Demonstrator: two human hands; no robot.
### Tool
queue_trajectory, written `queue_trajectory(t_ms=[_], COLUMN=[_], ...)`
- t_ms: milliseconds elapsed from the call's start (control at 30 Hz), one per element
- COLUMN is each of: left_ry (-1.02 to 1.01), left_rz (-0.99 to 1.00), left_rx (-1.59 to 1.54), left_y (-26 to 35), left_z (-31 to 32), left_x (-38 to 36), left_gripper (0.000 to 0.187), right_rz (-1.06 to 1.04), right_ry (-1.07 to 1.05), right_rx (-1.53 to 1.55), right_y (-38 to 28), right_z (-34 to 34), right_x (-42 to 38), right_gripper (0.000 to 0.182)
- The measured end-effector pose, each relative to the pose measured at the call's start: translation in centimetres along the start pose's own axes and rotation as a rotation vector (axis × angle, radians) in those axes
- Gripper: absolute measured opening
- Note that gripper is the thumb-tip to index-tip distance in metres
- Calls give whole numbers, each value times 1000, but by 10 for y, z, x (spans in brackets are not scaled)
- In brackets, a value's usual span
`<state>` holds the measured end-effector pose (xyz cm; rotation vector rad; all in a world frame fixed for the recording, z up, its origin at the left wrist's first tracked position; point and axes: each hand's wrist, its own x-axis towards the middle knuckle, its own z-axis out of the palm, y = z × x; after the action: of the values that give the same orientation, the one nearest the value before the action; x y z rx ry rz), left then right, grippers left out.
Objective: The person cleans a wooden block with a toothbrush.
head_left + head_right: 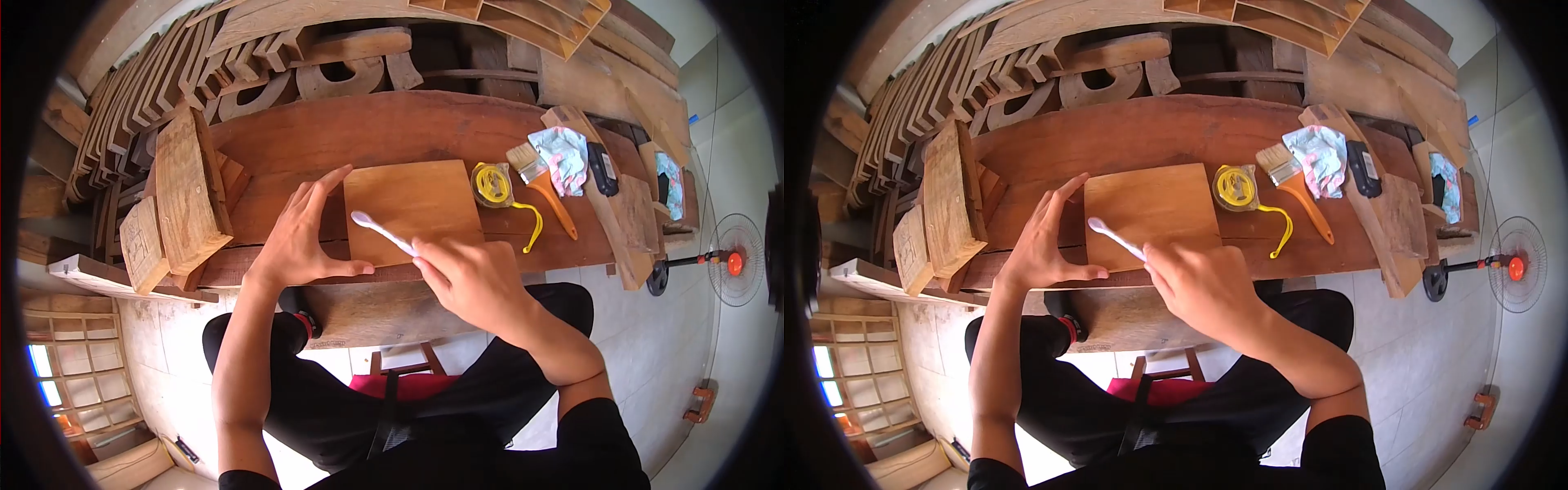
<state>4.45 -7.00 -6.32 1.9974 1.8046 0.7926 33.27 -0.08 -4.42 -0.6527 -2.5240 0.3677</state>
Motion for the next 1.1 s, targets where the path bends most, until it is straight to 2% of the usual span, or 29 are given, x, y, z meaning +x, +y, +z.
queue_trajectory(t_ms=[133, 200, 300, 400, 467, 533, 600, 667, 733, 767, 800, 900, 933, 1000, 1033, 1100], left_ry=[-13, -5, 31, 30, 26, 47, 81, 66, 76, 59, 65, 87, 79, 52, 37, 14], left_rz=[-25, -31, 20, 11, -12, 14, 68, 75, 64, 24, 38, 62, 51, 29, 13, -7], left_rx=[-7, -3, 82, 116, 112, 101, 96, 108, 120, 115, 118, 113, 107, 86, 73, 52], left_y=[2, 3, 0, 6, 8, 7, 1, 3, 3, 4, 2, 0, -1, -1, 1, 5], left_z=[-1, -1, -1, -4, -7, -6, -3, 0, -2, -3, -3, -1, 0, -1, -1, -4], left_x=[-1, 0, 1, 4, 3, 6, 5, 9, 5, 5, 3, 4, 3, 4, 4, 0], left_gripper=[136, 137, 135, 133, 133, 132, 132, 133, 132, 133, 133, 134, 134, 134, 134, 133], right_rz=[244, 188, 16, 202, 255, 307, 94, 47, 302, 320, 223, 129, 55, 203, 301, 304], right_ry=[-19, 53, -62, -40, 49, 13, -53, -34, -118, -38, 17, -97, -55, -128, -95, -14], right_rx=[-111, -160, 12, -32, -120, -99, 38, 104, -8, -93, -227, -45, 51, 3, 9, -131], right_y=[36, 33, -1, 23, 52, 27, 6, 6, 31, 47, 57, 16, 9, 21, 31, 49], right_z=[-24, -23, -1, -19, -26, -23, -1, 0, -28, -30, -28, -9, -2, -17, -30, -37], right_x=[16, 12, -7, 4, 12, 9, -9, -9, 7, 10, 9, -9, -12, -6, 3, 5], right_gripper=[12, 13, 14, 15, 16, 16, 17, 18, 17, 16, 15, 19, 21, 20, 19, 17])
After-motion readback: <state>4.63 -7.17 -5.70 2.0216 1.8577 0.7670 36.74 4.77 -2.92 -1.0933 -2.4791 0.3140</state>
